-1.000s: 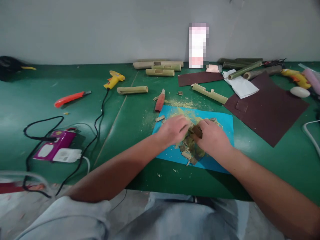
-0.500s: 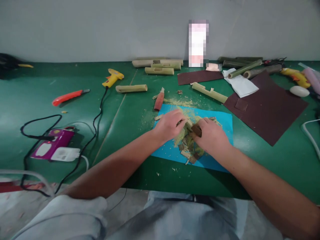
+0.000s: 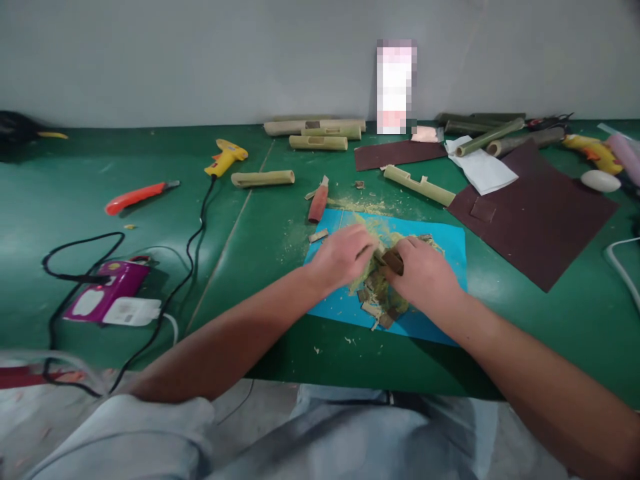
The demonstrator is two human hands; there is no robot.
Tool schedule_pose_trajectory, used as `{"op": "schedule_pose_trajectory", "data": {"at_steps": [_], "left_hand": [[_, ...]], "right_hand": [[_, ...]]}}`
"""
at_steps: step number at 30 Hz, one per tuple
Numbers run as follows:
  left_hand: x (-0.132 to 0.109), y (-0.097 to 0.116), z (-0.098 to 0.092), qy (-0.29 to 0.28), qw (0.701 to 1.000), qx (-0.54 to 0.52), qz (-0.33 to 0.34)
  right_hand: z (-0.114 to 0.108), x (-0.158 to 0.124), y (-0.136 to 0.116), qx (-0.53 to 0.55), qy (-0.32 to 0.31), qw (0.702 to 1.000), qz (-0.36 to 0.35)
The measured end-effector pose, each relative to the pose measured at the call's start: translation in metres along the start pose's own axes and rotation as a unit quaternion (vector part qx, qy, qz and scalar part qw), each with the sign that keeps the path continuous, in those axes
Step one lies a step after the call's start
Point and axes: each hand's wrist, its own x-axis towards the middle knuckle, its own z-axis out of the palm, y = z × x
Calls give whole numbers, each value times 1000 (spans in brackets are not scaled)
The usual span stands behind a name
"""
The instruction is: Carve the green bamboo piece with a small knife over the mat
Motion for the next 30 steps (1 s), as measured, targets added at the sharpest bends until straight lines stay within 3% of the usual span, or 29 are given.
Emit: {"op": "schedule_pose_trajectory", "data": {"at_steps": [2,6,9,13,17,20,24,27,30], "left_hand": [[0,0,0,-24,1000,-8,11],[1,-2,-1,8,1000,13,21],[1,-2,-1,-16,999,9,38],[1,-2,-1,8,999,34,24],[0,-2,-2,-18,999,18,36],[0,-1,-2,13,999,20,27],[-1,-2,-1,-12,999,7,31],[0,-4,-1,18,1000,12,15],[0,-6,-1,-3,1000,3,27]], "right_hand": [[0,0,0,1,1,1000,-3],[1,0,0,0,10,1000,-1],[1,0,0,-7,1,1000,-12],[1,0,0,-10,-1,1000,-11],[2,0,1,-8,-4,1000,-16],[2,0,0,-5,-1,1000,-8],[1,1,0,-8,-11,1000,-12],[1,1,0,-8,-6,1000,-7],[1,0,0,-8,-9,1000,-14]]}}
